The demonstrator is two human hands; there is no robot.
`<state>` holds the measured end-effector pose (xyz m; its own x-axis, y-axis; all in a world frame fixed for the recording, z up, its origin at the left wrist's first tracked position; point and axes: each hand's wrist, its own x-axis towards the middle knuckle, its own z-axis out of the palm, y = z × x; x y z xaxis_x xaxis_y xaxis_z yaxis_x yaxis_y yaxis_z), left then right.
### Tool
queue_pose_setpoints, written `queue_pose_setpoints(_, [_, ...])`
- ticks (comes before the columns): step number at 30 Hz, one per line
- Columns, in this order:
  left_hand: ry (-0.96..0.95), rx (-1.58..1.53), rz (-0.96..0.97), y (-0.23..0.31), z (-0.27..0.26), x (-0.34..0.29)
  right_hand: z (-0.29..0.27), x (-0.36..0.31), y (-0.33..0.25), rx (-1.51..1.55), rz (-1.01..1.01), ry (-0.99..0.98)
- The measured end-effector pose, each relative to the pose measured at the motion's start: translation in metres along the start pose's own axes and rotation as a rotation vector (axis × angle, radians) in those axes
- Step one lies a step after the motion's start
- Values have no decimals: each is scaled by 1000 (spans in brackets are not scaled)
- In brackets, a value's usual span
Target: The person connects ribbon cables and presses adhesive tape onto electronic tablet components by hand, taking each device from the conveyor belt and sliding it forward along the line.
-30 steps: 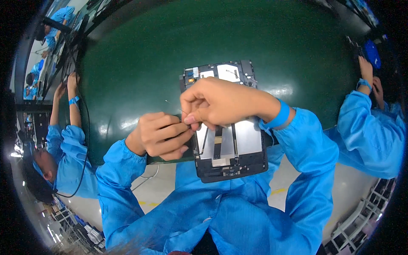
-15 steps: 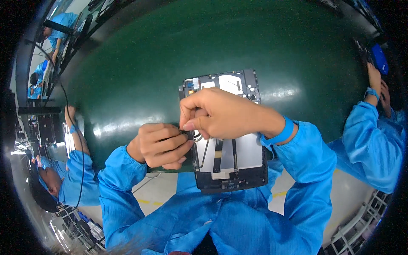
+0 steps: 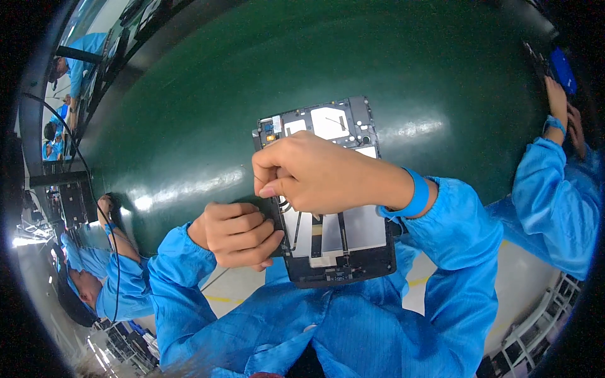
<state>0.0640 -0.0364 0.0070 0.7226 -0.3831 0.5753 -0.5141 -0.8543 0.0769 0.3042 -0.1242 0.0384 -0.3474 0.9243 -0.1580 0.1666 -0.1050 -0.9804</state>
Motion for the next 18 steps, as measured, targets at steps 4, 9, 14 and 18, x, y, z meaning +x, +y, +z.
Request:
queue_pose_setpoints(4, [-16, -20, -87, -2, -1, 0, 0, 1, 1, -33, -42, 9])
queue_pose_setpoints(9, [9, -41, -130, -8, -2, -5, 5, 2, 13, -30, -113, 33])
queue_pose_setpoints(14, [17, -33, -127, -8, -3, -6, 5, 3, 19, -16, -127, 27])
queue_pose_setpoints(18, [-34, -13, -109, -4, -5, -4, 5, 2, 18, -6, -124, 27])
